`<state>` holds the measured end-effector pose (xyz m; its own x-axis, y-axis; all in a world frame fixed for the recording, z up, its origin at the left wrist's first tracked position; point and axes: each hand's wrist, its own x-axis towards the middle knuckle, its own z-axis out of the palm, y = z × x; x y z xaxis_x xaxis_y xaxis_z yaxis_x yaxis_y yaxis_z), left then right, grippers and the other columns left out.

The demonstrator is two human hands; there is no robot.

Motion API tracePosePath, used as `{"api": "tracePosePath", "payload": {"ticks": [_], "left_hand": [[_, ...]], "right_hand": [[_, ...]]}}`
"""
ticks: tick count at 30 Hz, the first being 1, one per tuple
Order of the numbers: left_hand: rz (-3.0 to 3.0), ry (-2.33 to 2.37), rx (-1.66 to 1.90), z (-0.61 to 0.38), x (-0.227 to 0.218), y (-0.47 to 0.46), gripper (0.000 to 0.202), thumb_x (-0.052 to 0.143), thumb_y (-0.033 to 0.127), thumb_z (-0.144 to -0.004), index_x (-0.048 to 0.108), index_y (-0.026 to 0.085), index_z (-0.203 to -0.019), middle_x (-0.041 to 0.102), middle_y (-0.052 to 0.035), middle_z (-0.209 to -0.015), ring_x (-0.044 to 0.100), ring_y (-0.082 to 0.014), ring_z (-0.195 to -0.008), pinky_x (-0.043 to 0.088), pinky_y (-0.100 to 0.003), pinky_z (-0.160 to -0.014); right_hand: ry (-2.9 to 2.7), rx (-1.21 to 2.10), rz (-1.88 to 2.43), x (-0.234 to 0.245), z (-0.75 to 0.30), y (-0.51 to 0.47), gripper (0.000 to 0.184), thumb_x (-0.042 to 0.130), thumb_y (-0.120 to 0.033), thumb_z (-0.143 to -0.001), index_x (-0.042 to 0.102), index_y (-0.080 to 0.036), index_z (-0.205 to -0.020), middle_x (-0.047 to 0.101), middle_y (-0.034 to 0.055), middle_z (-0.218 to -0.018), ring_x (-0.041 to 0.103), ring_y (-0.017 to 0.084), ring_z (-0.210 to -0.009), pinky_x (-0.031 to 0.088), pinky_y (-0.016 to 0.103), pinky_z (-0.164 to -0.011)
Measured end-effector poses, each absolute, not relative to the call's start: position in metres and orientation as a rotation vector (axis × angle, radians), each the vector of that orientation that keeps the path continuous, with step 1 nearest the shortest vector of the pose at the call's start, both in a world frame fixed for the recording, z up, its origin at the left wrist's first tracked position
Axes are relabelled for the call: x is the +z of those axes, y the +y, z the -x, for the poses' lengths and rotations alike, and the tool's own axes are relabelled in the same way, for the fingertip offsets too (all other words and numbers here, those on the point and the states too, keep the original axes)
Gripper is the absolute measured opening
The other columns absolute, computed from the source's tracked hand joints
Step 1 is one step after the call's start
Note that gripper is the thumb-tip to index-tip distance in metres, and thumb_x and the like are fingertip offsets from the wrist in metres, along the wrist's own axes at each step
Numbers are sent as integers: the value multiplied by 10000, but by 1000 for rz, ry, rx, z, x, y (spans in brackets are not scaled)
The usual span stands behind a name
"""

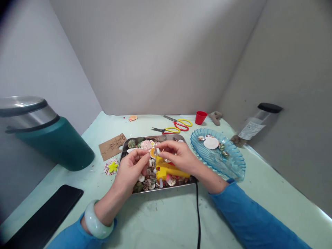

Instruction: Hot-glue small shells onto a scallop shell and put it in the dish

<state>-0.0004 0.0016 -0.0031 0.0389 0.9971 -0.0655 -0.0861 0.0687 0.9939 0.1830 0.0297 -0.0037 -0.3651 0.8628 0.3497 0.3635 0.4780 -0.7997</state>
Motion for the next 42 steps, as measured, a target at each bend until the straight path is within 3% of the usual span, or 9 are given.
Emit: {"api": "tracePosePath", "payload": {"ticks": [2, 4, 7, 15, 24, 30, 34, 42], "left_hand": [[-1133, 1097, 1146, 1, 0, 0, 274, 706, 352, -731, 592, 166, -897, 540, 60, -491, 478, -84, -405, 350, -180, -417], [-1150, 1003, 1097, 1, 2, -1, 313, 714, 346, -727, 588, 165, -949, 577, 45, -512, 530, -104, -436, 393, -192, -445], [-1127, 894, 1084, 2, 1, -1, 300, 706, 349, -738, 570, 166, -933, 605, 31, -516, 560, -116, -449, 442, -210, -478], [-1083, 879, 1115, 3, 0, -1, 310, 724, 379, -746, 550, 156, -872, 630, 15, -521, 586, -115, -449, 475, -222, -507], [-1048, 789, 1176, 4, -2, 0, 302, 764, 310, -714, 537, 167, -853, 625, 39, -600, 600, -107, -481, 507, -238, -521], [-1070, 850, 1190, 4, -3, 0, 316, 780, 294, -699, 571, 167, -899, 628, 49, -615, 584, -81, -467, 476, -200, -509], [-1048, 887, 1155, 4, -2, -1, 326, 781, 314, -697, 611, 156, -927, 628, 39, -546, 578, -90, -464, 472, -202, -513], [-1002, 894, 1144, 4, -1, 1, 281, 793, 281, -682, 672, 150, -899, 632, 38, -523, 573, -79, -458, 473, -187, -509]], "right_hand": [[-1811, 1027, 1012, -3, -182, 29, 244, 642, -339, -849, 670, -193, -1042, 682, 15, -800, 627, 142, -641, 510, 251, -574], [-1792, 1088, 929, -2, -180, 28, 251, 657, -370, -835, 675, -199, -1018, 673, 29, -892, 645, 156, -754, 527, 271, -667], [-1836, 1014, 850, -2, -178, 27, 223, 643, -360, -854, 684, -207, -1011, 630, 34, -959, 631, 159, -844, 517, 286, -745], [-1983, 663, 843, 6, -174, 21, 156, 602, -301, -898, 703, -198, -957, 656, 55, -926, 614, 171, -849, 492, 296, -752], [-2087, 530, 799, 9, -174, 15, 150, 572, -274, -926, 671, -188, -999, 632, 73, -961, 596, 180, -857, 488, 323, -780], [-2021, 606, 816, 11, -181, 17, 393, 652, -246, -881, 550, -219, -1259, 618, 49, -1017, 586, 133, -737, 497, 275, -672], [-2020, 531, 743, 12, -183, 19, 206, 619, -201, -898, 618, -206, -1104, 624, 34, -961, 576, 124, -723, 487, 276, -691], [-2055, 469, 724, 7, -179, 18, 231, 600, -167, -906, 622, -188, -1135, 619, 37, -921, 577, 131, -732, 487, 291, -711]]}}
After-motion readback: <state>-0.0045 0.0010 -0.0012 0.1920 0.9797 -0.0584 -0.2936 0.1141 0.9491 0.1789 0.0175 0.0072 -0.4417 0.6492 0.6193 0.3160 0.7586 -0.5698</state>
